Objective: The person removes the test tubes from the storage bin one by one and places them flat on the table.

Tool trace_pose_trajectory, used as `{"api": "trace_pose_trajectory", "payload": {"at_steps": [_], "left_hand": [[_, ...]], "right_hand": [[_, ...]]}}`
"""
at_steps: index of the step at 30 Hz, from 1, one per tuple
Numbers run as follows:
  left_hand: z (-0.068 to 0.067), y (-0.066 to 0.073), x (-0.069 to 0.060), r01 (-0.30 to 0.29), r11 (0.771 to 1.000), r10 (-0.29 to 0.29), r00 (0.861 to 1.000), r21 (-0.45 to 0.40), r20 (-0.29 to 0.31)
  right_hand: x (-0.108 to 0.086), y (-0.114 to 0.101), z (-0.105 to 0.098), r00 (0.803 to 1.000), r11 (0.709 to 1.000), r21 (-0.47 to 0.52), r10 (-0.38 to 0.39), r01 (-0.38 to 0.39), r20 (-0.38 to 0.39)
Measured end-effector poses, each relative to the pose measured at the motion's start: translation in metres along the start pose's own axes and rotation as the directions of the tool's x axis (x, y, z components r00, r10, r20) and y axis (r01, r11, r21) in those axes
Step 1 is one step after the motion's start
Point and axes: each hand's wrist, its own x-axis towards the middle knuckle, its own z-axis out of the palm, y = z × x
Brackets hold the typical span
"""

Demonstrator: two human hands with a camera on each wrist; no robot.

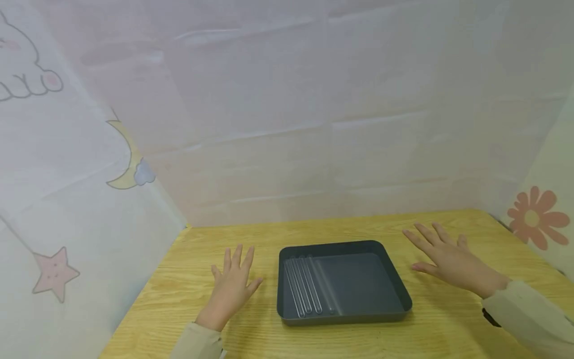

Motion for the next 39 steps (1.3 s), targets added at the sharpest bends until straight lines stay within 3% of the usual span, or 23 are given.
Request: {"api": "trace_pose_trajectory", "payload": {"at_steps": [15,20,24,31,36,39], "left_hand": [[0.002,0.001,0.001,-0.024,0.999,0.024,1.0,-0.046,0.01],[0.008,0.002,0.002,0.007,0.984,0.009,0.996,-0.177,0.088],[0.013,0.005,0.001,0.069,0.936,-0.013,0.987,-0.346,0.162],[0.022,0.009,0.004,0.146,0.816,-0.018,0.973,-0.559,0.228],[0.029,0.013,0.008,0.211,0.732,-0.051,0.965,-0.648,0.256],[0.033,0.016,0.009,0.239,0.701,-0.097,0.965,-0.672,0.242]], "right_hand": [[-0.001,0.001,0.0,0.999,1.0,0.01,-0.012,0.012,-0.032],[-0.001,-0.001,0.002,0.999,1.0,-0.028,-0.007,0.006,-0.035],[-0.001,-0.004,0.002,0.999,1.0,-0.022,-0.007,0.006,-0.045],[0.0,-0.007,0.006,0.997,0.998,0.063,0.004,0.0,-0.071],[0.004,-0.014,0.006,0.997,0.972,0.236,0.02,-0.003,-0.07],[0.006,-0.02,0.005,0.998,0.942,0.335,0.033,-0.015,-0.047]]}}
